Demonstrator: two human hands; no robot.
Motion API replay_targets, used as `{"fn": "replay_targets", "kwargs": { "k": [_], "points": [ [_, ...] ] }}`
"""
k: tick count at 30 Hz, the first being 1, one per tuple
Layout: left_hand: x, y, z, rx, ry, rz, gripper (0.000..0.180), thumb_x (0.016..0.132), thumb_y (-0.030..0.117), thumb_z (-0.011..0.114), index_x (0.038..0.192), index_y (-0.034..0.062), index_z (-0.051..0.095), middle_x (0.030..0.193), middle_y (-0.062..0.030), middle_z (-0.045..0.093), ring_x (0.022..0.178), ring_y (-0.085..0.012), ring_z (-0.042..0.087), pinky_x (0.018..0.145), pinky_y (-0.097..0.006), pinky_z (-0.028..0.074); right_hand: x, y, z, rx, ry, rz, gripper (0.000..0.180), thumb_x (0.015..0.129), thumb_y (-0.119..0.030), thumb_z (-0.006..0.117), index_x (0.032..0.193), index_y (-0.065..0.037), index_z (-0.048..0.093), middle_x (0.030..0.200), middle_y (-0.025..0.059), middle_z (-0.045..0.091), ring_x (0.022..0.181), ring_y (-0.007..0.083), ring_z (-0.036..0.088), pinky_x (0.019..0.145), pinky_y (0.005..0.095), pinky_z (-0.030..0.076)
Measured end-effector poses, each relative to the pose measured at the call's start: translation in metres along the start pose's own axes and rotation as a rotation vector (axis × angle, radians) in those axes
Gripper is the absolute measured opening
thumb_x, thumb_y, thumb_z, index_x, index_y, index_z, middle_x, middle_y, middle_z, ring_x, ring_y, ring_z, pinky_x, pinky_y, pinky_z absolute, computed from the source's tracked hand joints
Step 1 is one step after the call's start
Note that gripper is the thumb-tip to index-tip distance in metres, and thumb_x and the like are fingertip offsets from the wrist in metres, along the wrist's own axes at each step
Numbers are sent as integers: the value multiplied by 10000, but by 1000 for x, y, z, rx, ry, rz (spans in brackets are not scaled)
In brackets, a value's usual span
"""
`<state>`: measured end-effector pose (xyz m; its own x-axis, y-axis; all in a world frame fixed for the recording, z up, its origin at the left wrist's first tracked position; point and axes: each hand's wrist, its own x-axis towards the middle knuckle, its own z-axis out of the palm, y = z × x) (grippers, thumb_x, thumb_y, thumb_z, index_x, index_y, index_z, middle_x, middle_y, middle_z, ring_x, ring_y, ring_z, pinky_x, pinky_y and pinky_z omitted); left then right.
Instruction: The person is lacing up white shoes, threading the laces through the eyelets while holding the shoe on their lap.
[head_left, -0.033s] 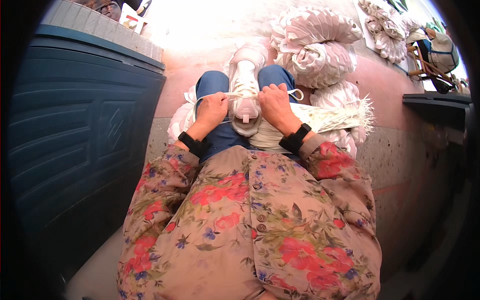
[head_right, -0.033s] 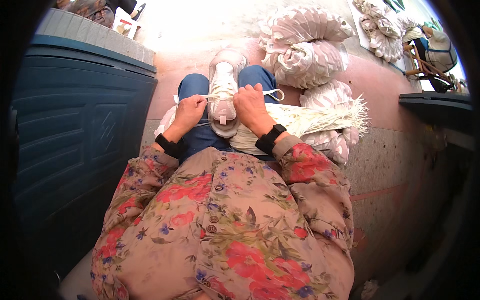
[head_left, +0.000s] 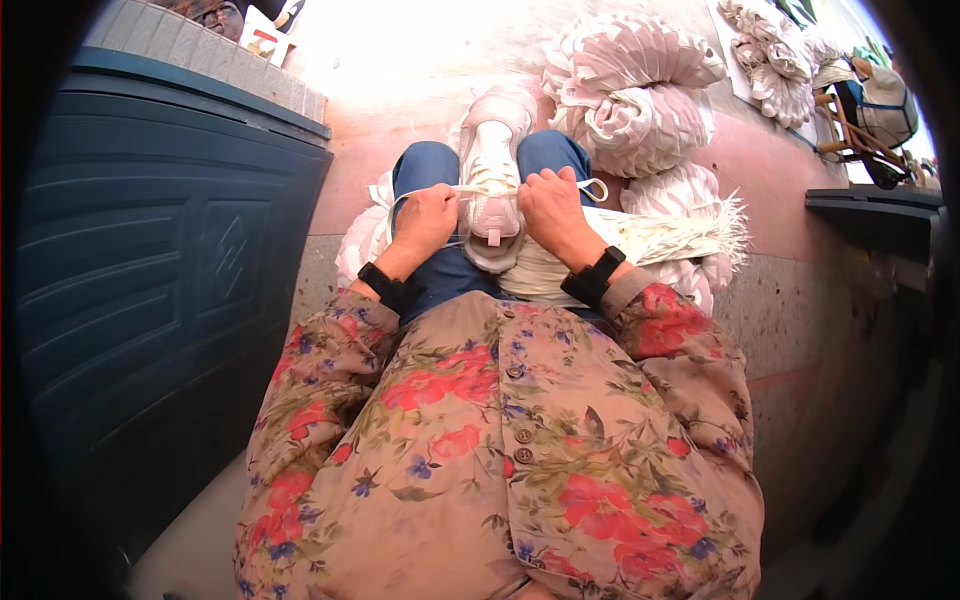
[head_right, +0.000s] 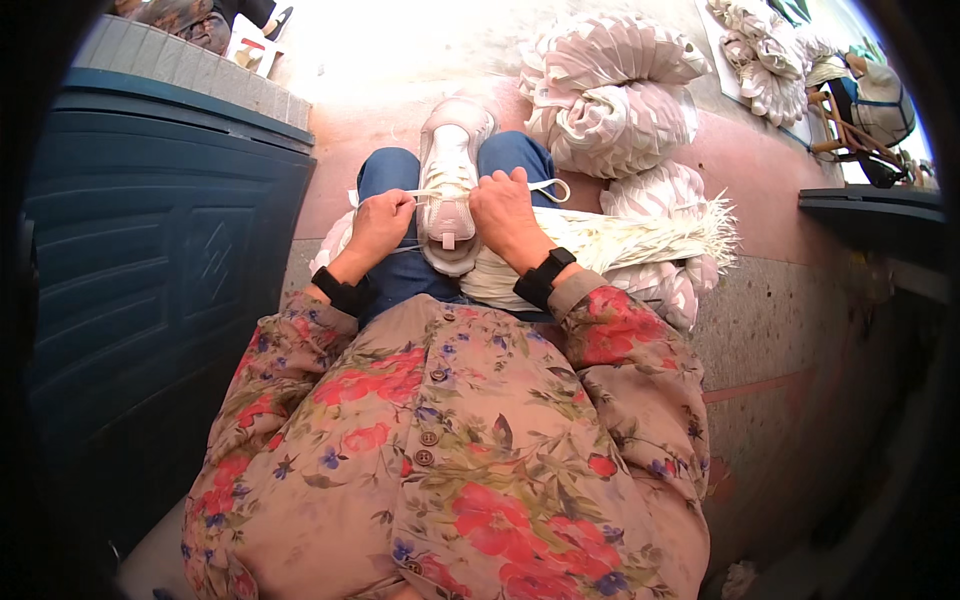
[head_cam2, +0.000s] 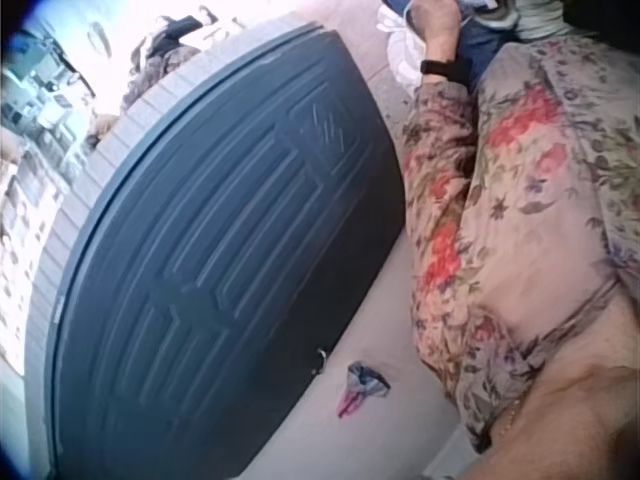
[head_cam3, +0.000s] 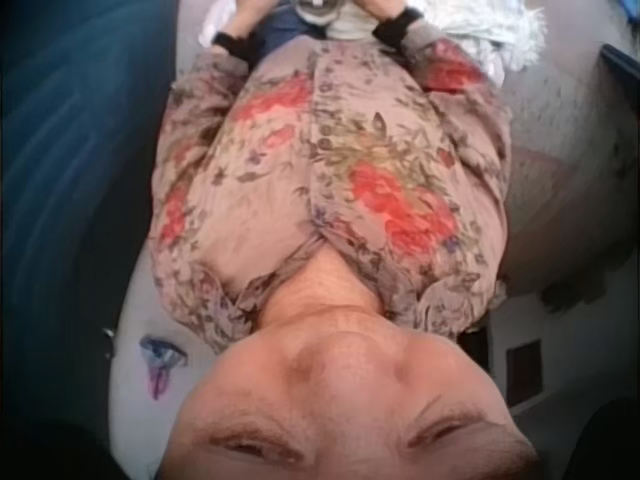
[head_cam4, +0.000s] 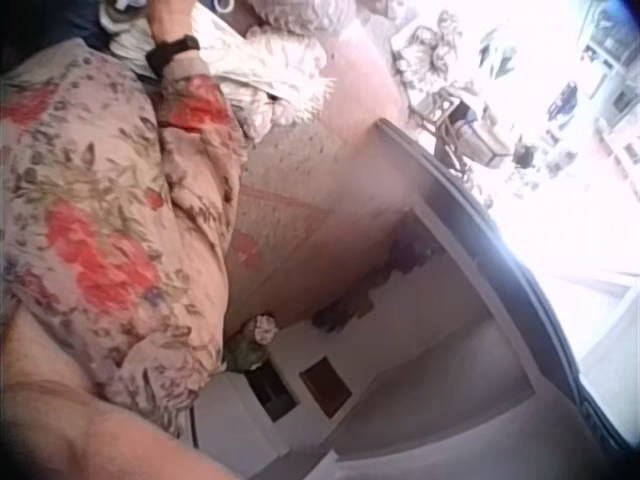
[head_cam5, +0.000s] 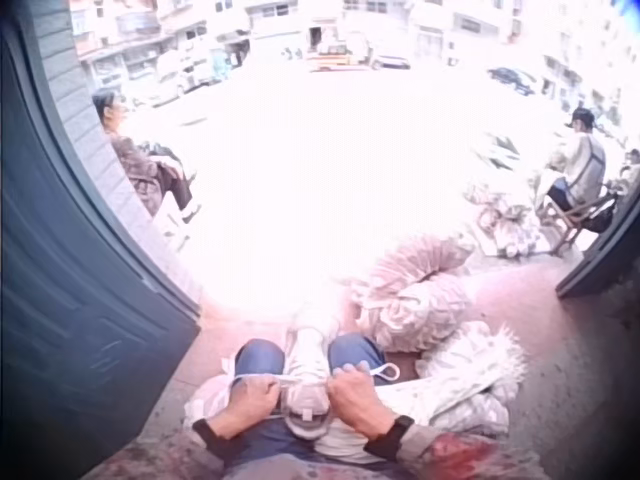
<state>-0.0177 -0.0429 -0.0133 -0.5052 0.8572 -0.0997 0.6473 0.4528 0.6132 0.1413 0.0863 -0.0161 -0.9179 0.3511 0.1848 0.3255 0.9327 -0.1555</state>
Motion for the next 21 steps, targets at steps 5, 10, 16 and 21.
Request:
{"fn": "replay_targets", "kwargs": {
  "k": [5,10,16,21],
  "points": [
    [-1,4,2,113,22,79,150,786,170,518,775,41,593,722,-176,587,705,-345,576,613,-408,449,1,3,14,61,-17,-18,55,643,-82,539,596,-103,558,638,42,526,667,214,526,653,351,328],
    [6,8,10,343,-9,286,120,760,177,542,754,76,606,703,-135,584,703,-320,566,588,-422,418,-2,1,16,131,-39,49,71,656,-105,548,589,-121,563,654,32,538,683,217,518,650,350,323],
    [-8,23,-1,467,159,255,173,718,250,612,695,78,611,692,-76,596,746,-251,523,636,-384,376,-12,-9,-6,122,142,185,159,724,-248,611,644,-111,607,697,24,526,752,205,474,668,343,314],
    [-16,26,4,460,190,273,199,713,261,619,663,69,599,710,-65,593,764,-246,500,647,-388,357,-14,-14,-4,40,83,201,161,717,-229,596,642,-87,606,717,47,530,787,213,468,678,359,311]
  ]
}}
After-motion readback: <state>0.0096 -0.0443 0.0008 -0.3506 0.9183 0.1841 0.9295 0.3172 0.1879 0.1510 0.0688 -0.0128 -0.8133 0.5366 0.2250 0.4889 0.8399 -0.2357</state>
